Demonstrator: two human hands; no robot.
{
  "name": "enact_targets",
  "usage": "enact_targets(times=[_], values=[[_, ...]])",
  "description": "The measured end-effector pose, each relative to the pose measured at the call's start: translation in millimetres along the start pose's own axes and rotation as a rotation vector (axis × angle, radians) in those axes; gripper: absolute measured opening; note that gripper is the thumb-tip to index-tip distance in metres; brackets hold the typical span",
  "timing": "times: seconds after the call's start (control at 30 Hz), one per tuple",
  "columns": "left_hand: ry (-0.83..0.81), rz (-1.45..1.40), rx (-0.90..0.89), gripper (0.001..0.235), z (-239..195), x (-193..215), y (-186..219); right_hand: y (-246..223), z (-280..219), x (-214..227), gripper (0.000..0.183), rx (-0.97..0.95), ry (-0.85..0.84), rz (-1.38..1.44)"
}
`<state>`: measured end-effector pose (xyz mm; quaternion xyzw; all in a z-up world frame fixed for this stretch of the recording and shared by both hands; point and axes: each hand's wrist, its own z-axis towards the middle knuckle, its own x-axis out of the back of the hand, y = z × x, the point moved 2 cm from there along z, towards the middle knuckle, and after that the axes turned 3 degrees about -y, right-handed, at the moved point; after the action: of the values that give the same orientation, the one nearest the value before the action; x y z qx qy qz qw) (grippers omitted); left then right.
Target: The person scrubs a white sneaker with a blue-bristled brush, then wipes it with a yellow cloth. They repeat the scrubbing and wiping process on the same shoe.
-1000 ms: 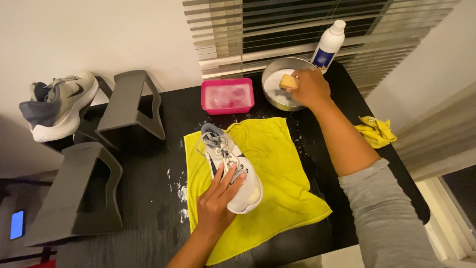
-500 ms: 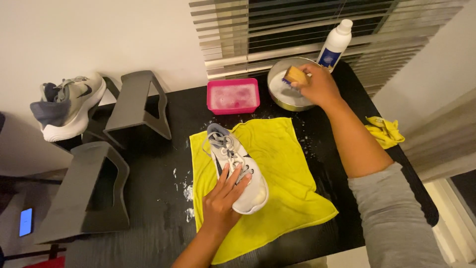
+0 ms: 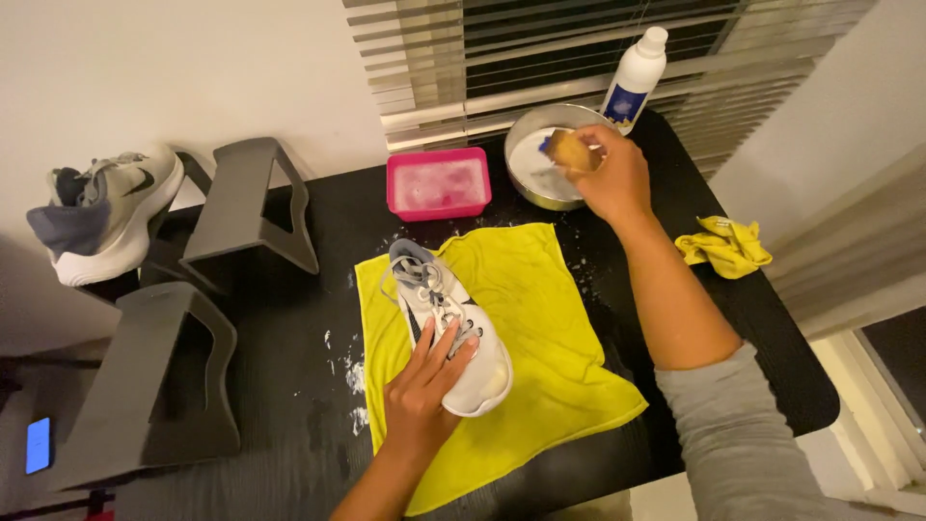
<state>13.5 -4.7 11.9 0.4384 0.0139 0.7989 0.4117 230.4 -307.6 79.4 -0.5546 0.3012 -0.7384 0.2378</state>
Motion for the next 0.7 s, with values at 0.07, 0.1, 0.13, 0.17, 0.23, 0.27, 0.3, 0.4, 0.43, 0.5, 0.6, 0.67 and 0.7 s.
enact_targets(times=[0.07,0.1,0.13,0.17,0.23,0.27,0.3,0.4,0.43,0.5,0.6,0.67,0.7], values=[[-0.004,0.010,0.003,0.068,-0.2,-2.5,-1.7,2.6,-3.2,-0.8,0.040,0.044,0.030,0.030],[-0.011,0.021,0.012,0.068,-1.8,-3.3,-2.3,3.8,-5.9,-2.3,0.039,0.087,0.053,0.059],[-0.012,0.021,0.014,0.068,-1.7,-2.6,-1.3,5.5,-6.2,-3.6,0.039,0.086,0.052,0.060],[0.002,0.018,0.008,0.065,-0.8,-1.7,-0.7,7.4,-6.0,-4.4,0.040,0.066,0.043,0.085],[0.016,0.015,0.002,0.062,1.4,0.3,0.8,12.8,-4.1,-6.0,0.043,0.046,0.036,0.110],[0.019,0.002,-0.003,0.059,2.6,1.3,1.7,15.5,-2.4,-6.5,0.046,0.087,0.059,0.088],[0.020,-0.012,-0.009,0.056,3.0,2.8,2.5,18.7,-2.1,-7.6,0.048,0.126,0.083,0.068],[0.015,0.015,0.000,0.060,0.7,-0.8,0.6,10.5,-5.3,-0.7,0.046,0.080,0.090,0.032],[0.015,0.015,0.000,0.060,0.7,-0.5,0.6,10.0,-6.8,-1.1,0.046,0.080,0.090,0.032],[0.026,0.018,-0.002,0.059,0.5,-0.1,1.0,9.7,-9.8,-1.5,0.041,0.072,0.119,0.117],[0.002,-0.001,0.010,0.063,-0.4,-1.1,0.2,11.3,-9.6,-1.7,0.042,0.085,0.149,0.065],[0.003,-0.003,0.007,0.060,-0.3,-0.2,0.8,12.5,-11.9,-1.6,0.042,0.146,0.181,0.035],[0.008,-0.005,0.004,0.057,0.4,0.0,0.8,11.6,-11.9,-1.2,0.041,0.210,0.212,0.003]])
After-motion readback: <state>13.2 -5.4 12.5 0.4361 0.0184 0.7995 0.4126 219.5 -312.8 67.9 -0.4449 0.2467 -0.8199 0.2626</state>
